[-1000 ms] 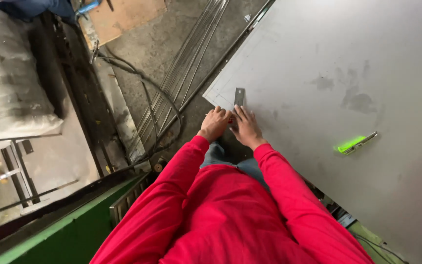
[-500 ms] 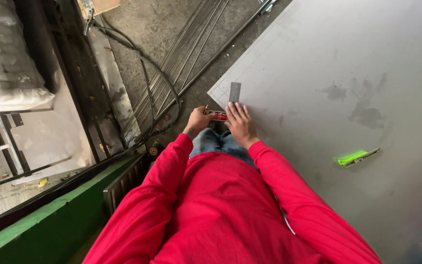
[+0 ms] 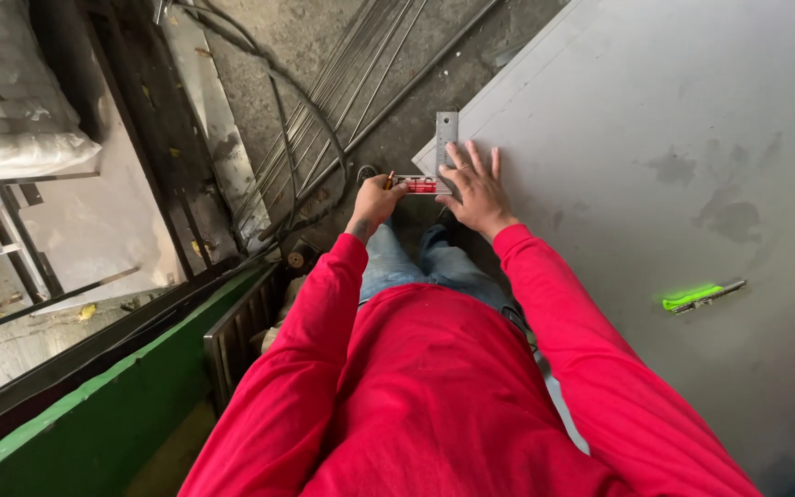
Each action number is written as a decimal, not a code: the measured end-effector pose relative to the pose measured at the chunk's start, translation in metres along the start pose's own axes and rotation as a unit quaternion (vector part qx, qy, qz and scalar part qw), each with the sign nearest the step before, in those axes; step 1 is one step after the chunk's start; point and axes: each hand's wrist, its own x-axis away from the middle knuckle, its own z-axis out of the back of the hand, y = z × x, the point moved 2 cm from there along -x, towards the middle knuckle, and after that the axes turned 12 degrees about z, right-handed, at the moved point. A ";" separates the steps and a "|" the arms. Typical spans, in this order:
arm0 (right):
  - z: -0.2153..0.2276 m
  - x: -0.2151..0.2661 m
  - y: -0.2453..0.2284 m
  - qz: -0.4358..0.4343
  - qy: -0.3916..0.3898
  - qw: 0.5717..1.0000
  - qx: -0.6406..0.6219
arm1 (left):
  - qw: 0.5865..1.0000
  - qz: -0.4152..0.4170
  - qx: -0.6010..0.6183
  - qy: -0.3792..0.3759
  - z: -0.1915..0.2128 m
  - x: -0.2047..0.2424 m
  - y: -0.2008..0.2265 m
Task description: The person uses a pencil, a try square, and a long metal ruler to draw straight lines and measure a large white sheet of material. They repeatedly reposition the tools to mark different sections of the sheet.
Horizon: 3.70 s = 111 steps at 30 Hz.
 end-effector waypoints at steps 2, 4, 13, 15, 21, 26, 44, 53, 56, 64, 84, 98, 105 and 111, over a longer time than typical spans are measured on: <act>-0.006 0.005 0.000 0.007 -0.004 1.000 0.007 | 1.000 0.005 -0.005 -0.014 -0.003 -0.005 -0.010; -0.007 0.010 -0.006 0.009 -0.008 1.000 0.017 | 0.999 0.005 -0.013 -0.032 -0.003 -0.006 -0.017; -0.020 0.016 -0.011 0.027 0.013 0.998 0.050 | 0.996 0.010 -0.064 -0.066 0.004 -0.004 -0.010; -0.020 0.015 -0.007 0.031 0.019 0.998 0.049 | 0.995 0.014 -0.090 -0.046 0.003 -0.004 -0.002; -0.021 0.014 -0.006 0.049 0.025 0.996 0.075 | 0.996 -0.009 -0.070 -0.050 0.011 0.002 0.002; -0.021 0.014 -0.007 0.056 0.026 0.995 0.074 | 0.997 -0.017 -0.066 -0.039 0.005 -0.007 -0.004; -0.017 0.014 -0.007 0.058 0.011 0.995 0.077 | 0.998 -0.043 -0.030 -0.025 0.009 0.010 0.006; -0.020 0.014 -0.006 0.064 0.013 0.995 0.075 | 0.998 -0.043 -0.024 -0.026 0.011 0.013 0.007; -0.020 0.014 -0.005 0.061 0.013 0.995 0.075 | 0.998 -0.043 -0.025 -0.024 0.009 0.011 0.007; -0.022 0.015 -0.004 0.059 0.008 0.995 0.077 | 0.999 -0.037 -0.035 -0.018 0.009 0.007 0.006; -0.021 0.014 -0.005 0.067 0.058 0.993 0.072 | 0.998 -0.022 -0.051 -0.003 0.007 0.004 0.007; -0.017 0.013 -0.007 0.075 0.063 0.991 0.088 | 0.999 -0.035 -0.037 -0.005 0.011 0.018 0.014; -0.018 0.012 -0.006 0.080 0.074 0.990 0.092 | 0.986 -0.135 0.009 0.096 0.018 0.035 0.028; -0.015 0.012 -0.008 0.078 0.080 0.987 0.116 | 0.956 -0.197 0.178 0.125 0.032 0.070 0.069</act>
